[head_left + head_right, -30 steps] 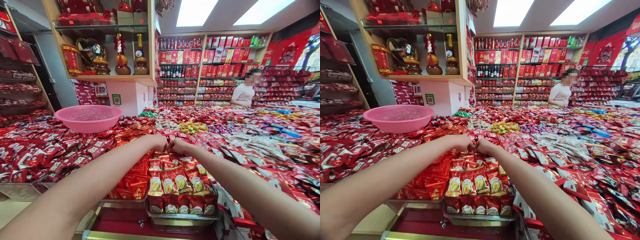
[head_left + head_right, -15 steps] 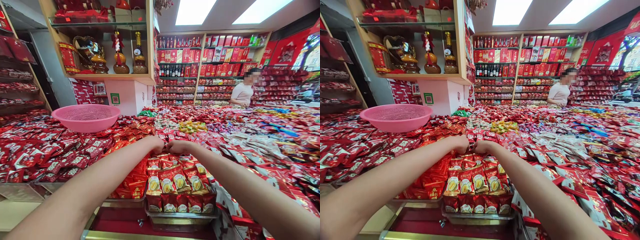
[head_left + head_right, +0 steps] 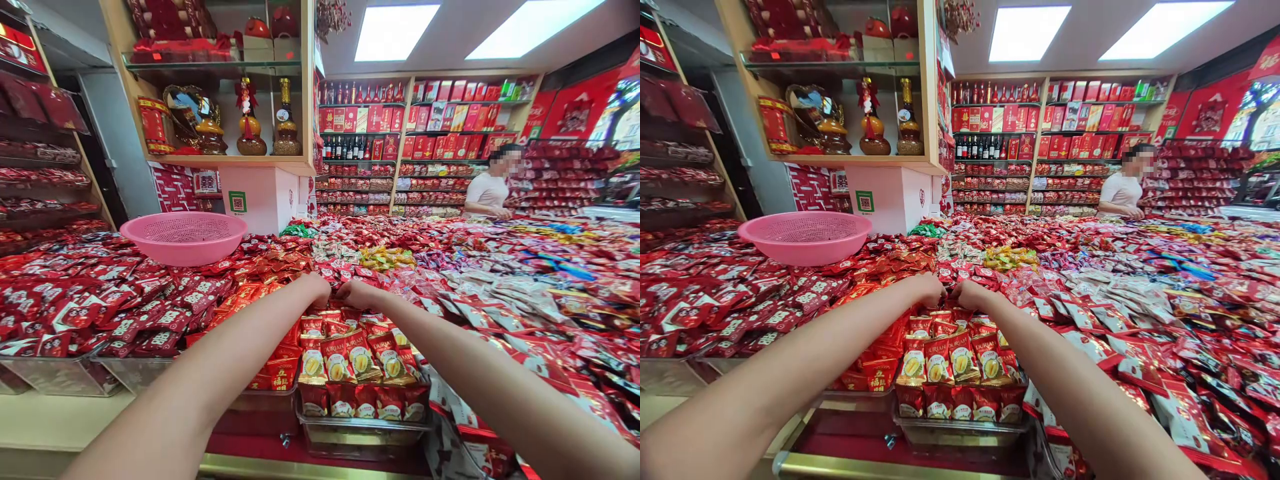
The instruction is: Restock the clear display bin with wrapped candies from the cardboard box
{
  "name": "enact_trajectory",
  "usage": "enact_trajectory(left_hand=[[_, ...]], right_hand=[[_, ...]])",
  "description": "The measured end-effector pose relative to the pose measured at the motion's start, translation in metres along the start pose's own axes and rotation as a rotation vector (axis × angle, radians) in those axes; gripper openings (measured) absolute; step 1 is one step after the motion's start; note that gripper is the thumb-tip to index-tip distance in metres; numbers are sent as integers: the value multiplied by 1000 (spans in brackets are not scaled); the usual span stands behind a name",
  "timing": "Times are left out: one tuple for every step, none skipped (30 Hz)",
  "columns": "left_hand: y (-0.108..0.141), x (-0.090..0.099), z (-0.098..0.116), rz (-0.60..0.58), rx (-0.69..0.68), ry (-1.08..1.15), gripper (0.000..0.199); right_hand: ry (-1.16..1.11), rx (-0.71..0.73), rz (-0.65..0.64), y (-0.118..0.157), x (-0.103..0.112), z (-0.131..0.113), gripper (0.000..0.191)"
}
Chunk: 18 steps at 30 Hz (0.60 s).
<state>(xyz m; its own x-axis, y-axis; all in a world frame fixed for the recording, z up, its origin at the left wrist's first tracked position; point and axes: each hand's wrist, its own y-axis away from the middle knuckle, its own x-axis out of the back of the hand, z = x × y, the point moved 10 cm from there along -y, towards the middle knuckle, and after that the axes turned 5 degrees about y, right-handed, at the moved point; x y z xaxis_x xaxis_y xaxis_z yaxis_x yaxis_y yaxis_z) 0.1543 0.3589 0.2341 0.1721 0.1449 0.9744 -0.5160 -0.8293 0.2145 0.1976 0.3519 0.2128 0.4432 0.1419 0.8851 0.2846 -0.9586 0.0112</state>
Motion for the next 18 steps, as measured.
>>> enact_trajectory(left_hand=[[1, 0, -1, -19, 0, -12, 36], [2, 0, -2, -40, 6, -35, 33], [5, 1, -3, -52, 11, -60, 30], [9, 5, -3, -47, 8, -73, 27], [14, 11, -1, -30, 2, -82, 25], [22, 18, 2, -4, -5, -88, 25], [32, 27, 6, 27, -13, -91, 26], [45, 35, 11, 61, -23, -93, 28], [61, 44, 19, 94, -36, -93, 30], [82, 51, 28, 135, -60, -89, 31], [105, 56, 38, 174, -92, -80, 31], [131, 57, 49, 222, -134, -71, 29], [160, 57, 65, 304, -235, -31, 28], [189, 47, 76, 336, -309, 49, 28], [213, 29, 83, 323, -362, 161, 29], [234, 2, 87, 263, -392, 297, 28], [250, -30, 89, 173, -414, 453, 23], [260, -62, 79, 136, -328, 625, 18]], right_hand=[[8, 5, 13, 0, 0, -1, 32], [18, 10, 26, 1, -1, -2, 35], [31, 14, 37, 1, -2, -4, 38], [48, 16, 45, 1, -2, -6, 39], [70, 17, 53, 2, -1, -8, 39], [97, 19, 63, 3, 2, -12, 37], [126, 20, 78, 5, 8, -16, 34], [157, 22, 100, 10, 17, -22, 31], [187, 24, 127, 17, 28, -30, 26], [211, 22, 154, 27, 40, -38, 23], [238, 22, 189, 42, 52, -48, 20], [272, 30, 234, 62, 62, -59, 19], [300, 41, 278, 86, 68, -71, 19], [346, 78, 349, 115, 71, -85, 19], [372, 129, 416, 147, 66, -99, 19], [332, 167, 436, 177, 53, -108, 19], [235, 213, 418, 206, 32, -114, 19], [114, 274, 381, 232, 7, -119, 19]])
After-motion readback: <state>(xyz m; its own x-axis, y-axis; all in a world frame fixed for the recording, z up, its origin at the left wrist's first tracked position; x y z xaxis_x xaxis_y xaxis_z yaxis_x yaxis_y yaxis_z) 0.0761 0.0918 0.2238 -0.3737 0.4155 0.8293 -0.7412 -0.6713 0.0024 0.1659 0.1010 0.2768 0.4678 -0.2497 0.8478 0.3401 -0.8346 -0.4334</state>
